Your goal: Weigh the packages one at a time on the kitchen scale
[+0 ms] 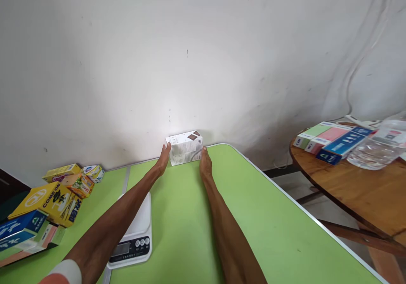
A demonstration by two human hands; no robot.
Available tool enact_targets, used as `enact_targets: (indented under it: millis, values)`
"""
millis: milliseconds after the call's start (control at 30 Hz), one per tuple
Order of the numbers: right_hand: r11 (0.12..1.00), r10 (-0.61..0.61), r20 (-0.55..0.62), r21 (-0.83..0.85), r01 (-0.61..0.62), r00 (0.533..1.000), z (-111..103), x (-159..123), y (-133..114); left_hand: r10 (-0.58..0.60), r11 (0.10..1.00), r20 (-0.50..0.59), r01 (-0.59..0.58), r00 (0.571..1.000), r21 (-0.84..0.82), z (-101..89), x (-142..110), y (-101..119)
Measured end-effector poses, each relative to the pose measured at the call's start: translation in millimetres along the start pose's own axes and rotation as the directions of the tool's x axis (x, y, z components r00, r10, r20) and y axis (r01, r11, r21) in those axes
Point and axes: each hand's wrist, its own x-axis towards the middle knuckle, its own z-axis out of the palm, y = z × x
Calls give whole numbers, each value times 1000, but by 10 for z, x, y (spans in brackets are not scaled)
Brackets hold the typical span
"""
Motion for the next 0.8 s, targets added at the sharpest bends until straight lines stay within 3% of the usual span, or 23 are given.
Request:
enact_targets:
  millis: [200,367,500,633,800]
  values:
    - [995,72,42,-75,-69,997,-108,-349,-125,-13,999,34,15,999,-49,63,-173,-73]
    - [997,46,95,-71,-39,994,-253,-843,-394,2,998,59,2,998,-64,-110,-575,-113]
    - [993,-82,188,-65,96,979,-269,-1323,-860,105,992,22,-103,994,-73,-451,-1055,-163]
    - [981,-163,295,-51,186,942,-107,-1841,-1310,274,953,-93,-284,957,-110,-957,-1656,-219]
    - [982,-174,431,12,187,886,200,-2428,-1433,278,944,-197,-305,940,-122,-1510,-2250,-464]
